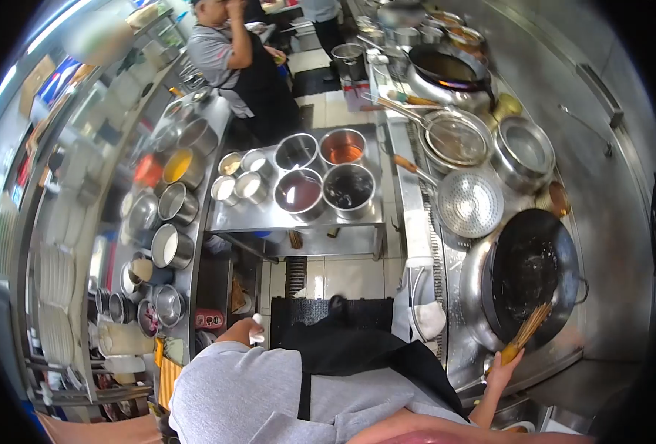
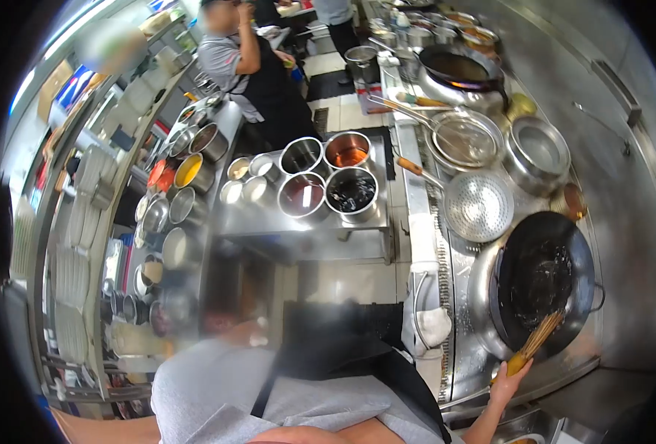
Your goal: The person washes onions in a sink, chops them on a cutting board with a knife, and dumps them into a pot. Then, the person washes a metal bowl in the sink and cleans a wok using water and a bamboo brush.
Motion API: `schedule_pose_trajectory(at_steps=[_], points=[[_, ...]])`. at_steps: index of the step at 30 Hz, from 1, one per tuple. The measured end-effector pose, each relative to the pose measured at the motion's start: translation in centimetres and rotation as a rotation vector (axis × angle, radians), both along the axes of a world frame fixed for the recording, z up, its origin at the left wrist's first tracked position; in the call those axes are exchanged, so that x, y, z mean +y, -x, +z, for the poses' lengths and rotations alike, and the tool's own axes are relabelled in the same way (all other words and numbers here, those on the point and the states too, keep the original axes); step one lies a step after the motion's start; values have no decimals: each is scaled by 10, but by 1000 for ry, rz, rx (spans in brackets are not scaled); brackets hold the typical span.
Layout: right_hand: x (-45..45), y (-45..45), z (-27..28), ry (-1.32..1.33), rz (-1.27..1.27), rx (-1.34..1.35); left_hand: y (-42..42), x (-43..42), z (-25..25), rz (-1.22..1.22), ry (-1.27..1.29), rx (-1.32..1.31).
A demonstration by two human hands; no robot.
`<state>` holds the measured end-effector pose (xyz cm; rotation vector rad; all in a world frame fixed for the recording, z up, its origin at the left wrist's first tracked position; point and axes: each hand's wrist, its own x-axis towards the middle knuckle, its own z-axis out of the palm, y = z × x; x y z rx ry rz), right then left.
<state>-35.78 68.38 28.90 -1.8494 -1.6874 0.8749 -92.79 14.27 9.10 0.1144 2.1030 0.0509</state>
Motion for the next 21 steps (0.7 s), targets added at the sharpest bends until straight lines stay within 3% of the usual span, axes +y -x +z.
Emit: schedule_pose_trajectory(at_steps=[4, 6, 11, 13, 18, 20, 21], points=[[2, -44, -75, -211, 71, 43, -16, 16, -14, 48, -222, 9], [-19, -42, -102, -163, -6, 272, -10, 43, -14, 43, -383, 54], [-83, 38, -73, -233, -151, -149, 12, 86, 88, 73, -767, 90], [-98, 71, -66, -255, -162, -325, 27, 72, 111, 32, -801, 70], [-116, 124, -70, -191, -139, -718, 78, 15, 73, -132, -820, -19], [-120, 138, -89, -146, -53, -769, 96, -3, 77, -108, -759, -67], [-109, 135, -107, -214, 271, -552, 99, -8, 104, -106, -782, -54]])
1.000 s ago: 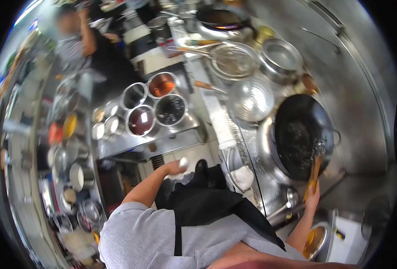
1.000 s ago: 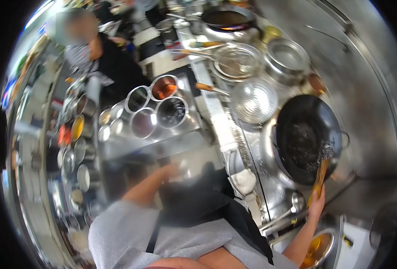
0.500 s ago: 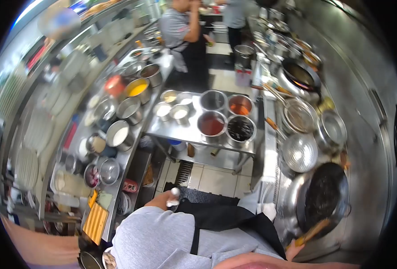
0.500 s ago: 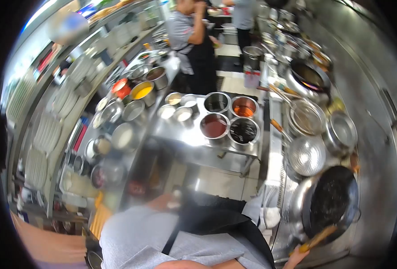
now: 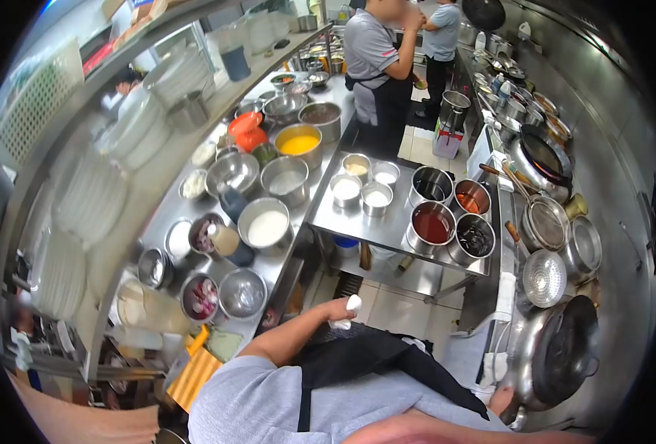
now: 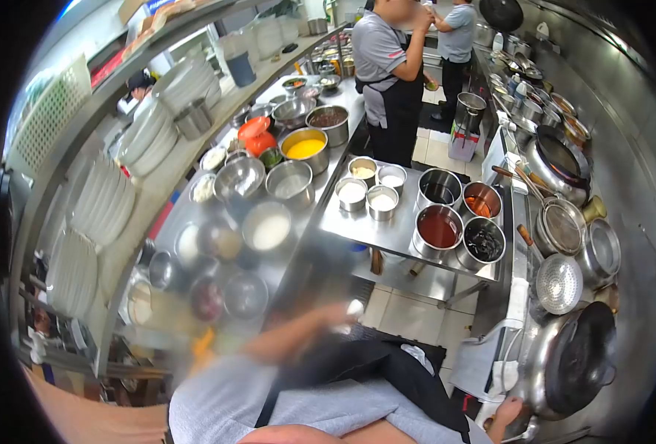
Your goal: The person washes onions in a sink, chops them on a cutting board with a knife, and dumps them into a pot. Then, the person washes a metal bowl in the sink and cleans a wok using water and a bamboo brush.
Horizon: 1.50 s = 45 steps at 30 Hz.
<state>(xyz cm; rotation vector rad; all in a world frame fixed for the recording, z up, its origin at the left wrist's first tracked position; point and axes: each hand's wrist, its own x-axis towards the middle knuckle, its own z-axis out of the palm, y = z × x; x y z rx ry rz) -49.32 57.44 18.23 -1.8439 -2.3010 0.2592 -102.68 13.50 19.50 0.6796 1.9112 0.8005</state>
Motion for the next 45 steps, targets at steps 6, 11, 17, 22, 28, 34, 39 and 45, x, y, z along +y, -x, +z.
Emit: schedule_pose_trajectory(at_steps=[6, 11, 17, 22, 28, 34, 39, 45], points=[[-82, 13, -121, 1106, -217, 106, 11, -11, 18, -80, 80, 50], [-97, 11, -172, 787, -462, -378, 20, -56, -24, -413, 378, 116], [-109, 12, -226, 751, -742, -227, 30, -88, -31, -118, 590, 111], [-99, 0, -248, 885, -341, -282, 41, -122, -94, -88, 295, 48], [-42, -23, -291, 847, 834, -183, -3, -60, 39, 140, 352, 66], [30, 137, -249, 1049, 788, -297, -50, -143, -17, 268, 428, 189], [41, 283, -197, 1190, 474, -137, -114, -201, -48, 537, 387, 153], [0, 370, -119, 1200, 565, -92, -155, -227, -96, 722, 411, -50]])
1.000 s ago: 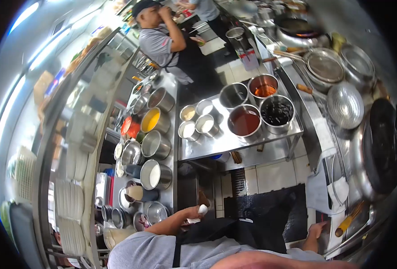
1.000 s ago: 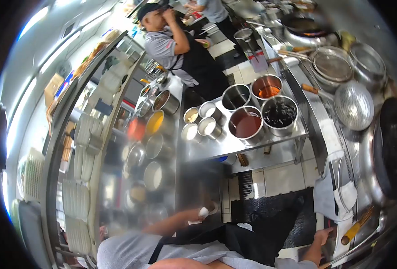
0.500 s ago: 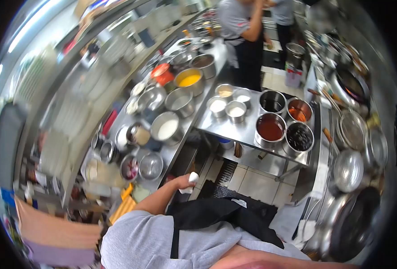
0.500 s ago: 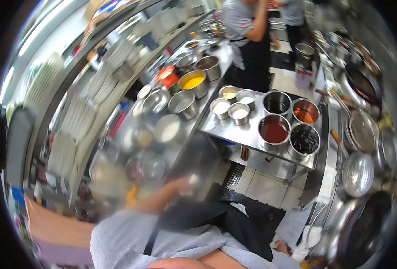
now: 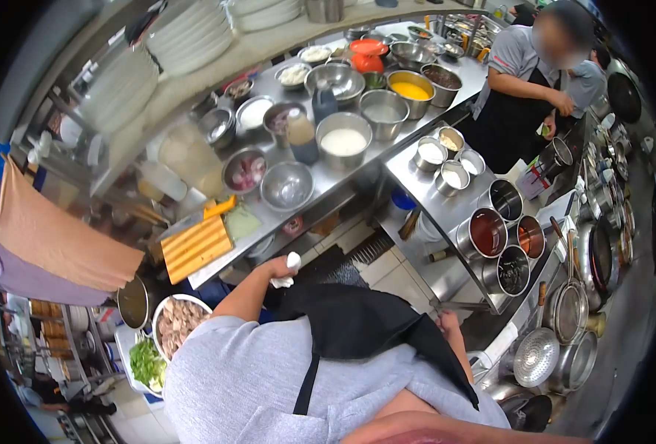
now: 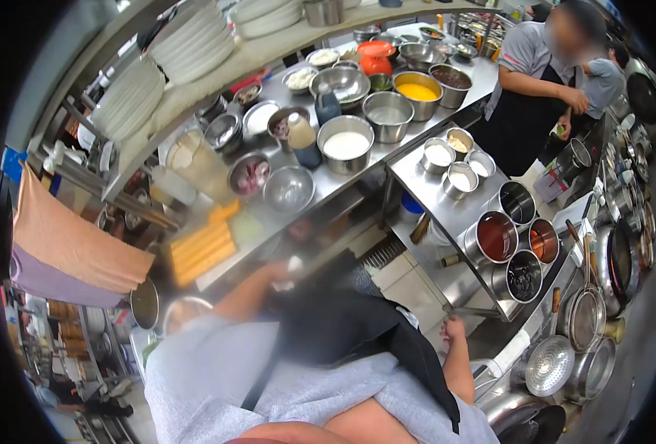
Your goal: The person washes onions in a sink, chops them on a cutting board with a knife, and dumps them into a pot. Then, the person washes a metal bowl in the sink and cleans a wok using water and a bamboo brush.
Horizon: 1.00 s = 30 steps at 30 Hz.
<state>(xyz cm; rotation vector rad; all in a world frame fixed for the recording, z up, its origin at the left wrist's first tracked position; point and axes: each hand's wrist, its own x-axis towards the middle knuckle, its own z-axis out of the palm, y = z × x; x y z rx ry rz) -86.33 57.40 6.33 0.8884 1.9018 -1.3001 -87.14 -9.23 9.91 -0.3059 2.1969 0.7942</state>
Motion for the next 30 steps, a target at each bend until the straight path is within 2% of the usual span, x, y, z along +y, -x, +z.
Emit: schedule_pose_trajectory(at_steps=[3, 6, 8, 10, 11, 12, 14, 17, 20, 22, 23, 24, 26, 27, 28, 29, 30], points=[[-35, 5, 38, -132, 176, -26, -9, -4, -28, 61, -10, -31], [-43, -14, 42, -85, 274, -41, -3, 23, 21, -46, -82, 195], [-44, -34, 37, -70, 294, -58, 13, 46, 72, -42, -92, 64], [-42, -58, 30, -60, 279, -74, 26, 51, 33, -89, -136, 165], [-41, -71, 28, -62, 258, -78, 39, 55, 8, -148, -207, 125], [-40, -86, 26, -62, 231, -86, 52, 60, -9, -209, -279, 83], [-36, -115, 24, -62, 162, -89, 70, 81, 18, -259, -307, 128], [-29, -166, 28, -67, 28, -75, 96, 108, 6, -365, -233, 52], [-20, -222, 33, -62, -136, 1, 116, 139, -46, -544, -268, 86], [-11, -262, 34, -55, -245, 100, 123, 159, -38, -643, -251, 70], [-27, -254, 94, -4, -395, -90, 126, 168, -22, -654, -284, 80], [-28, -262, 114, -19, -414, 4, 128, 178, -17, -681, -321, 85], [-39, -295, 153, -20, -683, 68, 127, 195, -28, -714, -401, 84], [-53, -299, 182, -86, -726, 104, 125, 204, 8, -748, -362, 6], [-45, -326, 189, -72, -709, 145, 123, 205, -58, -706, -477, -9], [-53, -338, 218, -3, -794, 144, 114, 221, 15, -694, -438, -32], [-43, -364, 212, -43, -697, 134, 101, 239, 60, -661, -370, 0]])
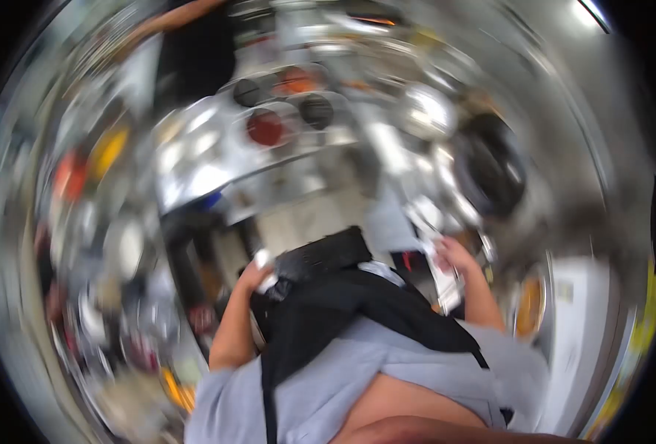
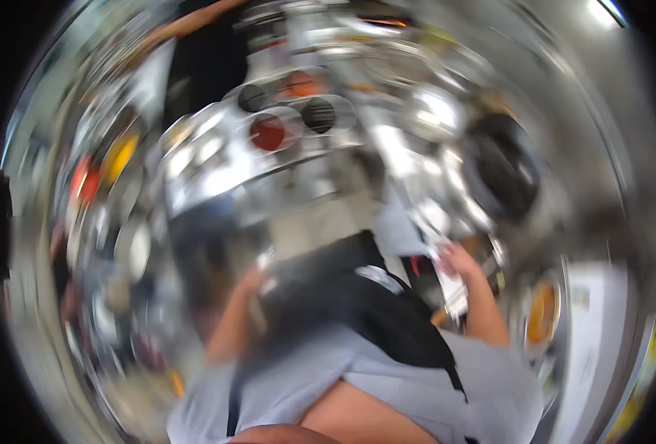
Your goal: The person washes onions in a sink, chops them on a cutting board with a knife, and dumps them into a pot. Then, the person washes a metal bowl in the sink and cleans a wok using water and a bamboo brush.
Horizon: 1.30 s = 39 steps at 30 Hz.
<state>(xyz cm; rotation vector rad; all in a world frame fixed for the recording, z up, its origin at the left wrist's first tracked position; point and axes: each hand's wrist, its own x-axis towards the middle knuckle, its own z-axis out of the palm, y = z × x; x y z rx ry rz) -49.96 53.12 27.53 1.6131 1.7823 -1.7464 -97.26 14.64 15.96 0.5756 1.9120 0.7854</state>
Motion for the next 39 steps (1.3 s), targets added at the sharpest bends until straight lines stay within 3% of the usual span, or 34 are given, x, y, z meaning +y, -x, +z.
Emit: schedule_pose_trajectory(at_steps=[1, 2, 4, 7, 9, 10, 13, 15, 17, 20, 22, 25, 26, 28, 29, 32, 34, 35, 37, 38, 39], points=[[-2, -21, 7, -45, -50, 79, -1, 9, -35, 32, -147, -185], [-8, -35, 29, -37, -140, 141, -23, 39, 29, 153, 4, -254], [0, -69, 56, -66, -132, 120, -41, 75, 7, 163, -216, -417], [5, -124, 78, -192, -260, 109, -84, 163, 45, 41, -214, -391], [11, -155, 74, -325, -316, 64, -120, 229, 78, -103, -213, -182], [13, -165, 73, -321, -321, 74, -130, 263, 90, -132, -279, -261], [10, -194, 18, -584, -251, -145, -175, 367, 113, -219, -374, -213], [-2, -177, 5, -247, -424, -120, -206, 428, 143, -208, -418, -290], [-12, -146, -6, -150, -509, -90, -224, 498, 129, -29, -305, -240], [5, -97, -8, -11, -560, -202, -230, 573, 157, -305, -418, -392], [13, -79, -25, -21, -564, -274, -242, 619, 151, -219, -335, -498], [17, -61, -55, -51, -643, -344, -260, 674, 140, -348, -177, -465], [16, -60, -65, -71, -703, -340, -269, 672, 139, -305, -274, -454], [9, -76, -120, -192, -751, -386, -279, 703, 71, -337, -557, -244], [6, -70, -97, -188, -888, -285, -283, 701, 71, -229, -536, -324], [1, -64, -53, -12, -1261, 86, -277, 703, 64, -243, -457, -435], [-8, -63, -33, 78, -1378, 318, -272, 700, 72, -278, -530, -410], [-15, -61, -28, 80, -1382, 312, -267, 690, 93, -316, -558, -426], [-36, -50, -19, 106, -1542, 645, -265, 683, 114, -354, -574, -448], [-44, -40, -15, 115, -1549, 636, -264, 682, 118, -337, -547, -539], [-53, -26, -6, 14, -1582, 816, -263, 679, 116, -320, -515, -629]])
